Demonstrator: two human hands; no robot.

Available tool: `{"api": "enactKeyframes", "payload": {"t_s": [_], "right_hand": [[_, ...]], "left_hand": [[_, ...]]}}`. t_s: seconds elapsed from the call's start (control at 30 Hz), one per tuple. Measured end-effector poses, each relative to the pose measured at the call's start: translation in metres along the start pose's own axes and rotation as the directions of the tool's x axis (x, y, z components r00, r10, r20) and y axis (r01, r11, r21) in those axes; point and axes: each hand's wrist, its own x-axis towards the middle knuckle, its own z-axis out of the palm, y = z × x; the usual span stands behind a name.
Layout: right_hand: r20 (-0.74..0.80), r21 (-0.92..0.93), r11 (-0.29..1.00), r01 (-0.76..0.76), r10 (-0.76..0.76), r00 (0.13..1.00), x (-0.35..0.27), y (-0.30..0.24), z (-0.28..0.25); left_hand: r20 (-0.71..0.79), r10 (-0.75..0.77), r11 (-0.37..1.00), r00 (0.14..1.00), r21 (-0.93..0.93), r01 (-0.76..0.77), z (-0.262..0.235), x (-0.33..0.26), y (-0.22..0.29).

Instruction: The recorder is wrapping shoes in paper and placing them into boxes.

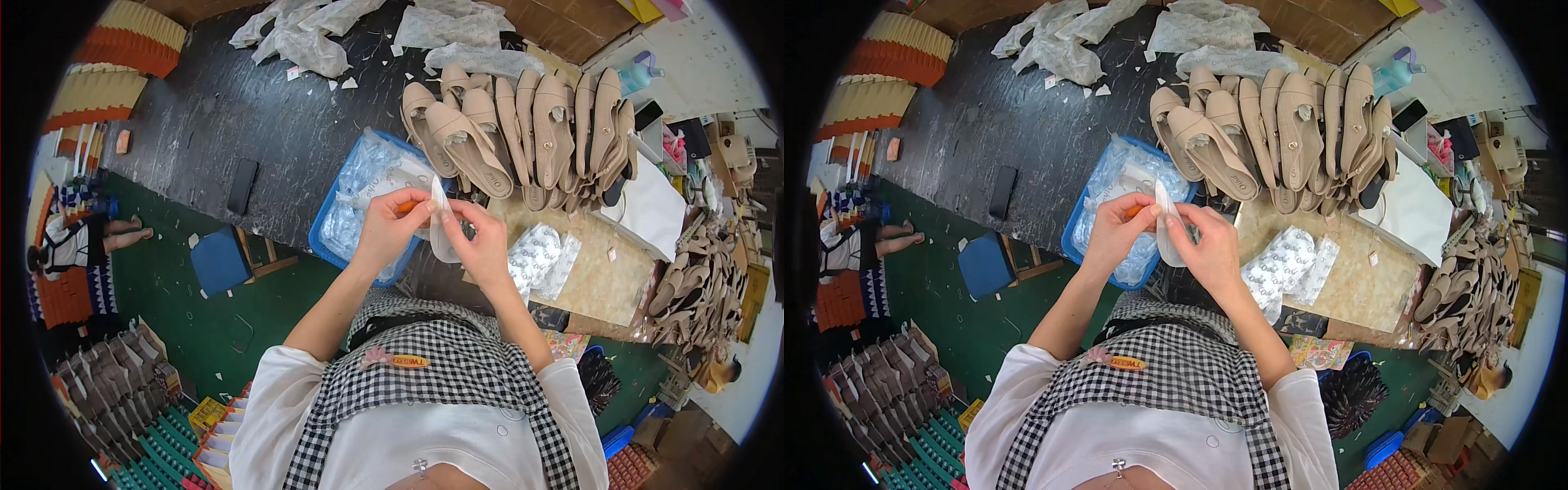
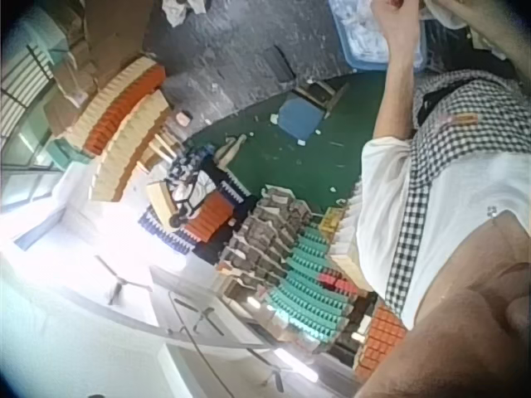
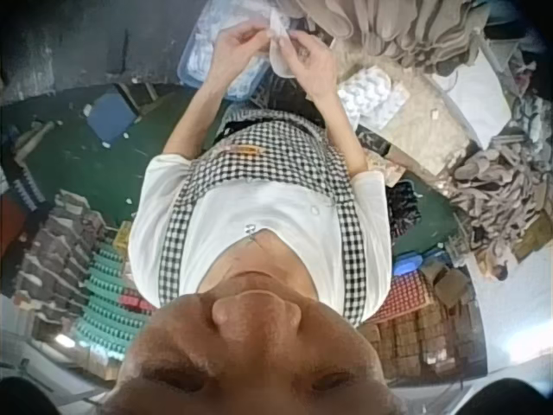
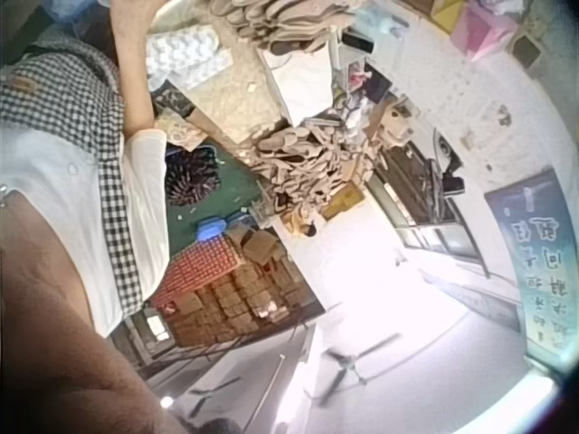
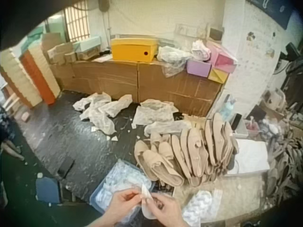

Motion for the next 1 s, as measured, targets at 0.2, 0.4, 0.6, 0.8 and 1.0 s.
{"api": "enactKeyframes", "payload": {"t_s": [0.2, 0.4, 0.6, 0.8, 1.0], "right_hand": [[-0.066, -0.014, 0.999, -0.050, 0.049, 0.997, 0.000, 0.006, 0.002], [0.179, 0.732, 0.466, -0.497, 0.572, 0.800, -0.001, 0.090, 0.018], [0.103, -0.479, 0.869, -0.122, 0.194, 0.976, -0.009, 0.127, -0.083], [-0.789, -0.032, 0.980, -0.197, 0.096, 0.607, 0.077, 0.226, -0.241], [-0.718, -0.157, 0.953, -0.257, 0.068, 0.693, 0.063, 0.253, -0.263]], "left_hand": [[-0.008, -0.181, 0.874, 0.983, -0.459, 0.158, -0.008, -0.002, -0.008], [0.023, -0.108, 0.986, 0.994, -0.129, 0.110, -0.020, -0.003, -0.013], [-0.167, 0.218, 0.774, 0.962, 0.630, -0.065, -0.001, 0.003, 0.011], [-0.217, 0.279, 0.704, 0.935, 0.708, -0.046, 0.024, 0.017, 0.013], [-0.300, 0.312, 0.648, 0.901, 0.761, 0.029, 0.014, 0.024, 0.019]]}}
